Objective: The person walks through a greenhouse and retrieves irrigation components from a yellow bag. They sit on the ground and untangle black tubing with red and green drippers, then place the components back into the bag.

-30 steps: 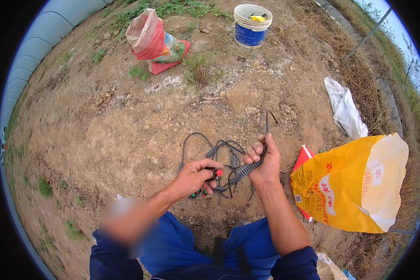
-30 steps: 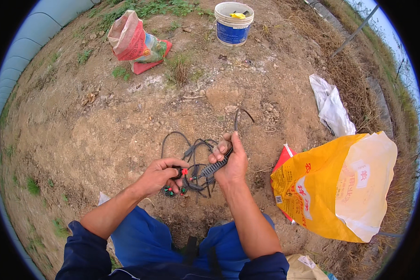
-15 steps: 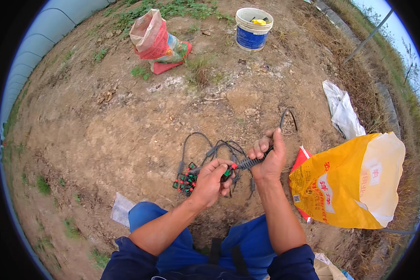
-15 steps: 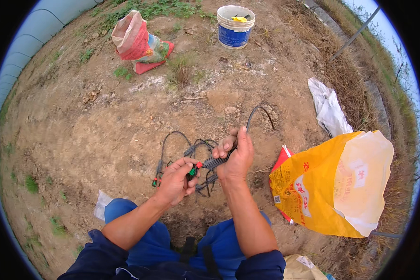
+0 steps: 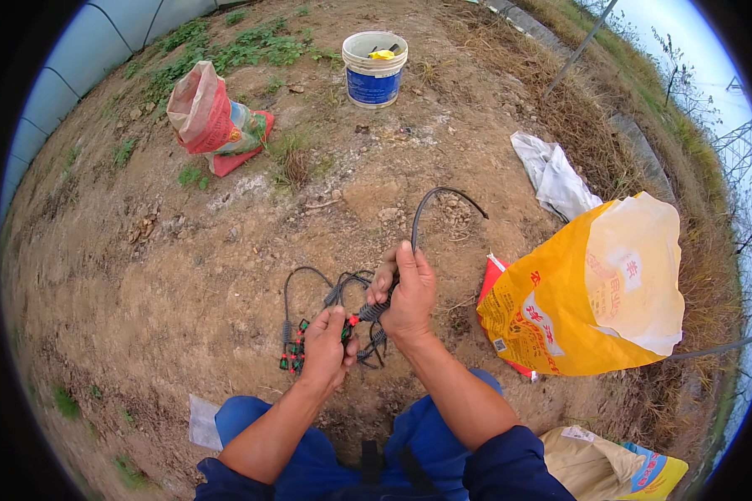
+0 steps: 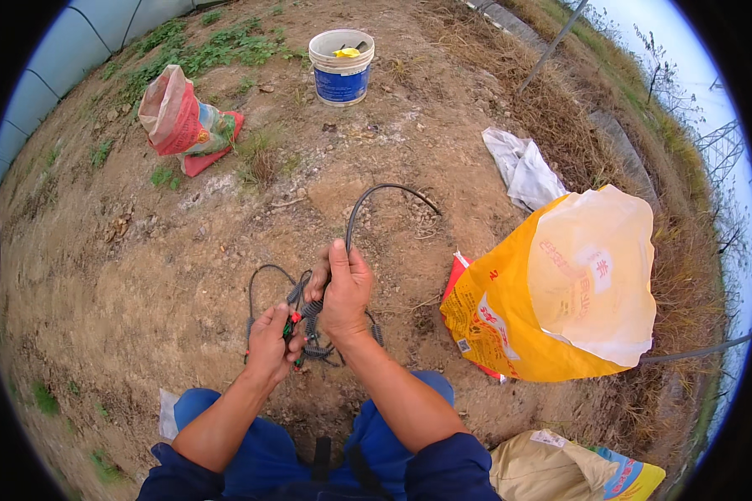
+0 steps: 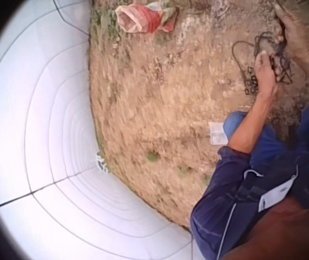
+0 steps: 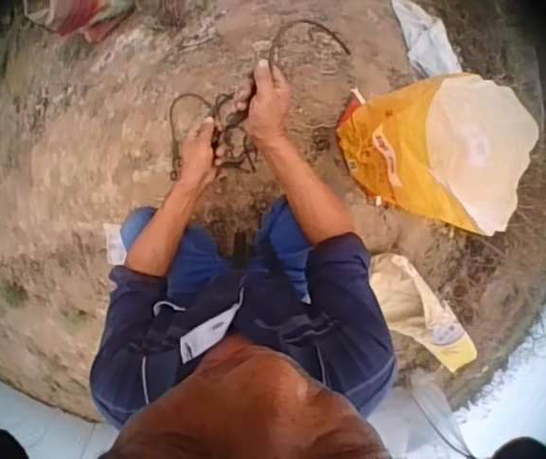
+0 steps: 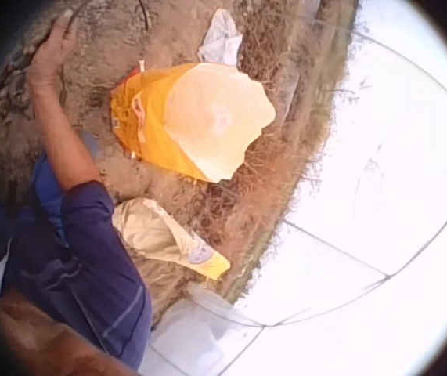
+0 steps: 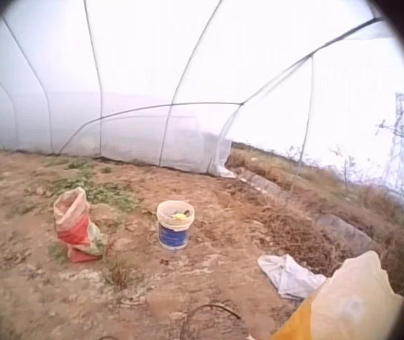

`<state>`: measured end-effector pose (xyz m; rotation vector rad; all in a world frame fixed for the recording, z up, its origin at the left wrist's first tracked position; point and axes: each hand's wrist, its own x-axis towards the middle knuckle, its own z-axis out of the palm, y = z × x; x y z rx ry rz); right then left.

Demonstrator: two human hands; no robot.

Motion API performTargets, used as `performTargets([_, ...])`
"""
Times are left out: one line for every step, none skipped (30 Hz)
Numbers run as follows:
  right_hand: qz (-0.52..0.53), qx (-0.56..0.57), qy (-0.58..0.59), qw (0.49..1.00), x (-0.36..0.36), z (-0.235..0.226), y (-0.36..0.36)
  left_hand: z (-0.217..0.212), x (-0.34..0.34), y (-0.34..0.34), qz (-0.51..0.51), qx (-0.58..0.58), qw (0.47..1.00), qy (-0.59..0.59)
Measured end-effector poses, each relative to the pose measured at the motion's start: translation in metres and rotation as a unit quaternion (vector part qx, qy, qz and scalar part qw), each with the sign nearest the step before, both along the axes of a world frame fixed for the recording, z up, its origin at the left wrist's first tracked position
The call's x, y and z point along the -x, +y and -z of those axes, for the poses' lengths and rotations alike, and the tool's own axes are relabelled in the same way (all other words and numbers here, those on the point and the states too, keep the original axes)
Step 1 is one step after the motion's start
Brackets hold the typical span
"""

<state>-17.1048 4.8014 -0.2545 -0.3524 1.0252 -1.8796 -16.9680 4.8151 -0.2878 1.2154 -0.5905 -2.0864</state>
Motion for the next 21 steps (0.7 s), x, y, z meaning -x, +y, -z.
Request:
performTargets([-0.002,-0.003,0.004,1.000,-0.001,-0.001,-0.001,-0.003,-0.001,0.000,-0.006,-0.008,1.000,-0.003])
performTargets([0.000,0.003,0.007,1.000,-0.002,-0.001,-0.002,-0.003,-0.001,-0.001,-0.005,-0.009,1.000,0.002])
performTargets([0.003,0.000,0.007,1.000,-0.003,0.001,-0.003,-0.002,-0.003,-0.001,-0.004,-0.013,1.000,0.002])
performTargets([0.006,-0.003,0.008,1.000,-0.003,0.003,-0.004,-0.001,-0.003,-0.002,-0.004,-0.017,1.000,0.002])
performTargets([0.008,-0.006,0.009,1.000,-0.004,0.004,-0.005,0.000,-0.003,-0.002,-0.004,-0.022,1.000,0.003])
performTargets([0.006,-0.002,0.000,1.000,-0.004,0.003,-0.005,0.000,-0.003,-0.003,-0.003,-0.015,1.000,-0.003])
performTargets([0.003,0.002,-0.009,1.000,-0.003,0.002,-0.004,0.001,-0.003,-0.003,-0.003,-0.009,1.000,-0.008])
performTargets([0.001,0.005,-0.018,1.000,-0.003,0.002,-0.005,0.002,-0.003,-0.004,-0.003,-0.003,1.000,-0.014])
performTargets([0.001,0.009,-0.016,1.000,-0.004,0.002,-0.005,0.001,-0.002,-0.004,0.000,-0.002,1.000,-0.018])
performTargets([0.002,0.013,-0.013,1.000,-0.005,0.004,-0.005,-0.001,-0.002,-0.004,0.002,-0.002,1.000,-0.022])
performTargets([0.002,0.017,-0.011,1.000,-0.005,0.005,-0.006,-0.002,-0.001,-0.004,0.005,-0.001,1.000,-0.025])
performTargets([0.001,0.019,-0.011,1.000,-0.007,0.005,-0.006,-0.002,-0.001,-0.005,0.002,-0.006,1.000,-0.027])
performTargets([-0.001,0.020,-0.010,1.000,-0.010,0.005,-0.007,-0.002,0.000,-0.005,0.000,-0.012,1.000,-0.029])
performTargets([-0.003,0.022,-0.010,1.000,-0.012,0.005,-0.008,-0.002,0.001,-0.005,-0.004,-0.017,0.999,-0.030])
performTargets([-0.004,0.010,-0.012,1.000,-0.016,0.006,-0.009,-0.001,-0.002,-0.005,-0.003,-0.019,0.999,-0.026])
performTargets([-0.006,-0.002,-0.013,1.000,-0.017,0.005,-0.010,0.002,-0.004,-0.006,-0.002,-0.022,1.000,-0.023])
performTargets([-0.009,-0.015,-0.014,1.000,-0.018,0.004,-0.010,0.004,-0.005,-0.006,-0.002,-0.025,1.000,-0.018])
performTargets([-0.007,-0.004,-0.025,1.000,-0.017,0.005,-0.010,0.002,-0.002,-0.006,-0.007,-0.027,0.999,-0.018])
performTargets([-0.004,0.001,-0.025,1.000,-0.016,0.004,-0.009,0.002,0.000,-0.006,-0.007,-0.034,0.999,-0.015])
performTargets([-0.002,0.005,-0.026,1.000,-0.016,0.002,-0.008,0.002,0.002,-0.007,-0.007,-0.042,0.999,-0.012])
performTargets([0.002,0.009,-0.024,1.000,-0.017,0.002,-0.008,0.003,0.002,-0.007,-0.006,-0.050,0.999,-0.007])
